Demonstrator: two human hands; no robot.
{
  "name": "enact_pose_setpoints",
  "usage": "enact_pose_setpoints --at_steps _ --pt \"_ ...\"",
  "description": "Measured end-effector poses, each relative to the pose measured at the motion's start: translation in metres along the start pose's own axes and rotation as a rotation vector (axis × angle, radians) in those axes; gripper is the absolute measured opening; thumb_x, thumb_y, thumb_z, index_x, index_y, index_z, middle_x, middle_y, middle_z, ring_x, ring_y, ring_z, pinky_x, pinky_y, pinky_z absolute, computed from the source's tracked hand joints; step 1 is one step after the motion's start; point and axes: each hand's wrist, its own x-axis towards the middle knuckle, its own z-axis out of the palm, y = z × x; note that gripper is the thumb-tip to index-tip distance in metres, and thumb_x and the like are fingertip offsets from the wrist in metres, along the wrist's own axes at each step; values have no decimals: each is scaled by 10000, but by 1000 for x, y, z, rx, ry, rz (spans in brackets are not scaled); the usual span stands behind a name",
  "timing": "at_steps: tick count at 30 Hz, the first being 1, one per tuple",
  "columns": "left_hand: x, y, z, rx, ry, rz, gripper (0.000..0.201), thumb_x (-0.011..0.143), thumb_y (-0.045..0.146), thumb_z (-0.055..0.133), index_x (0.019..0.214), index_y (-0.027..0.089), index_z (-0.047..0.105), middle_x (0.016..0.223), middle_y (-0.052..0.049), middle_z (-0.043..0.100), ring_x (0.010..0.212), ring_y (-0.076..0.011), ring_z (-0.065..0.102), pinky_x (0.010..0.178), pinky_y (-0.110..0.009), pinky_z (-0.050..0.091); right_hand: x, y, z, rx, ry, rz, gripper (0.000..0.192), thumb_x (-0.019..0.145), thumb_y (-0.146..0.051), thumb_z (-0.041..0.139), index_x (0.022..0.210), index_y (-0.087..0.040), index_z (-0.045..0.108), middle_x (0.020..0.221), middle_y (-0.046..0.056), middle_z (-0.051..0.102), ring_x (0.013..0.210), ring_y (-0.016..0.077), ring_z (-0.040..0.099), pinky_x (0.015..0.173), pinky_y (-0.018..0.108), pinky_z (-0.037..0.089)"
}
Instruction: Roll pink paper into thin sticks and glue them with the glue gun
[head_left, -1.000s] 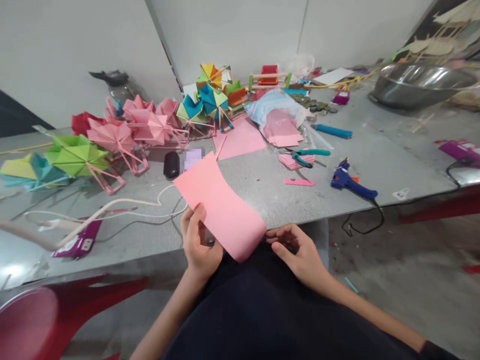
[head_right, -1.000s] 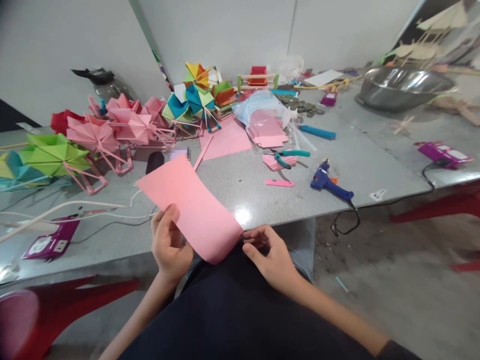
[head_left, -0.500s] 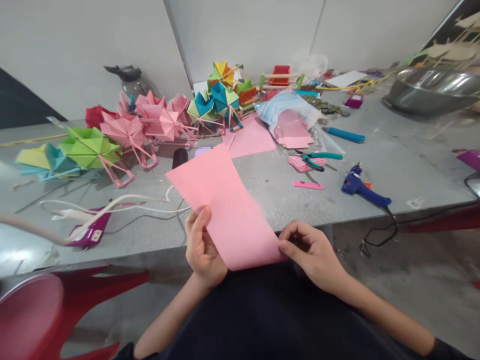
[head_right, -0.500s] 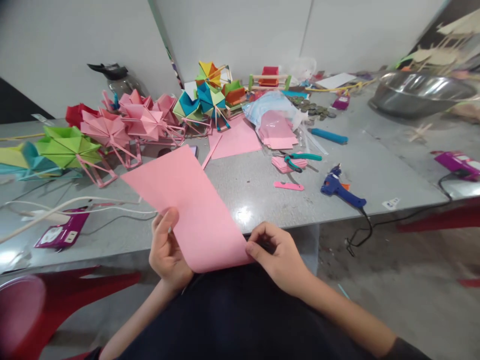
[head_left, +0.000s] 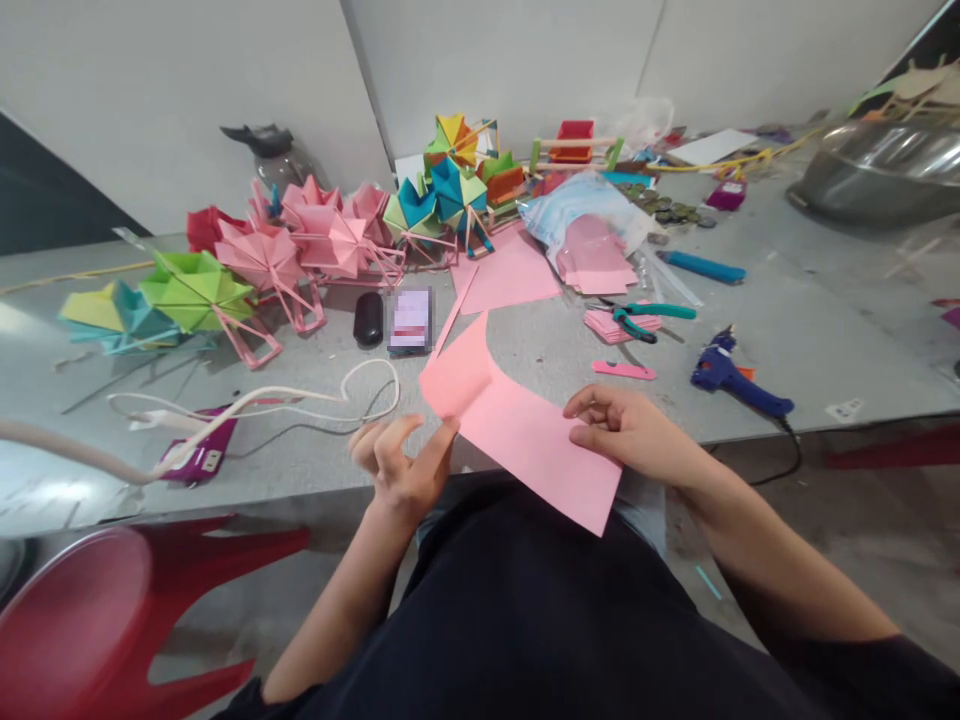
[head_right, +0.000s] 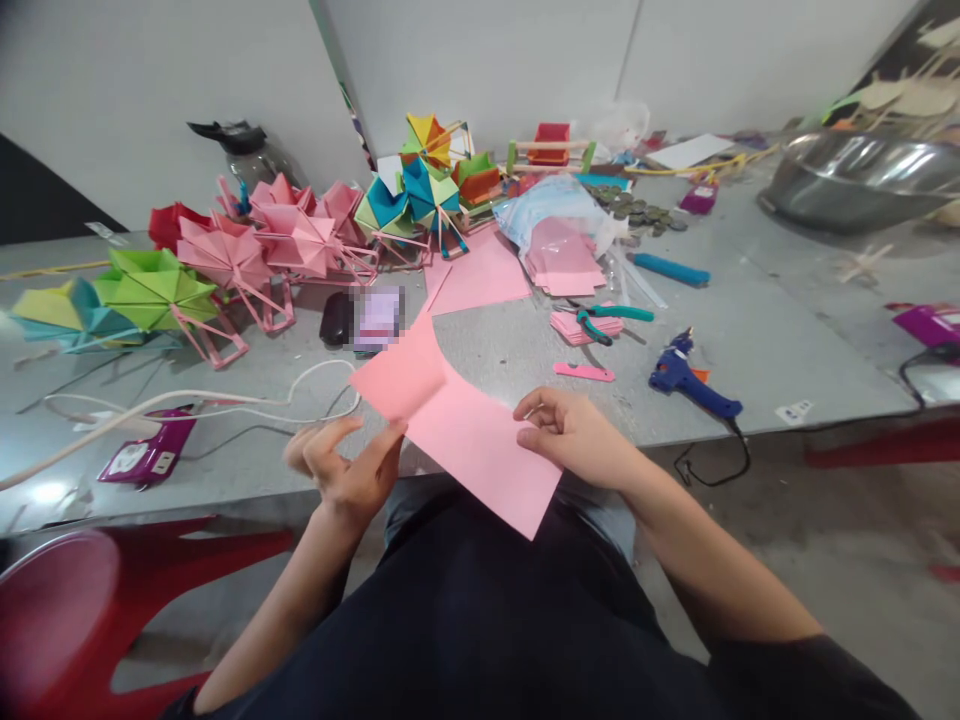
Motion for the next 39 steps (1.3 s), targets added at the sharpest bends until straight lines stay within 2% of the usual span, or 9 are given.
enact_pose_setpoints --at_steps 3,5,7,9,11,15,21,30,39 --pt "0 3 -6 133 -140 140 181 948 209 776 1068 345 783 1124 -59 748 1210 -280 605 1123 -522 377 12 0 -14 -319 5 -61 206 877 -376 700 991 -203 708 789 17 687 686 178 626 632 308 470" --pt "5 9 -9 70 -288 237 161 983 144 704 1068 272 750 1201 -48 775 1216 -253 643 1135 -485 395 11 -5 -12 -556 165 -224 163 917 -331 669 1007 -206 722 993 79 748 902 241 693 793 376 518" --pt "12 15 -10 -38 -422 272 150 1007 98 631 1051 207 723 1157 -63 794 1142 -225 698 1092 -424 471 2 -13 -1 -776 306 -442 167 957 -316 657 1065 -210 729 1182 119 741 1096 294 680 925 437 495" --pt "17 21 -10 -106 -498 248 147 1019 94 584 1009 179 704 1060 -70 801 1015 -206 734 974 -370 551 -11 -19 16 -914 274 -637 171 982 -319 667 1102 -216 732 1208 116 741 1099 289 676 933 436 475" --pt "20 27 -10 -118 -531 210 154 1023 105 562 969 175 690 1012 -68 798 925 -203 740 852 -350 582 -23 -20 34 -975 166 -719 126 982 -289 687 1067 -205 729 1128 94 758 990 252 683 861 400 467" --pt "20 34 -11 -127 -564 222 144 1018 109 567 962 161 689 1017 -73 793 883 -227 727 764 -375 585 -30 -2 53 -1085 144 -724 94 985 -169 650 922 -181 719 942 61 753 818 207 650 746 371 422" --pt "15 37 -8 -158 -571 158 161 1009 98 571 955 170 704 1034 -83 788 926 -242 711 773 -393 585 -26 21 51 -1094 199 -731 177 1002 -113 585 927 -180 731 930 73 754 818 200 648 713 341 427" --pt "15 38 -6 -260 -617 -61 151 1025 128 571 937 182 681 1073 -97 765 980 -249 706 827 -414 577 -21 21 48 -1028 325 -662 194 1038 -129 548 970 -174 725 1055 81 780 900 203 693 751 337 503" --pt "15 37 0 -225 -666 -19 137 1044 126 542 976 170 653 1031 -88 732 939 -255 644 823 -400 530 -15 13 67 -1160 202 -595 192 999 -114 573 933 -198 733 995 89 724 913 239 601 768 370 425"
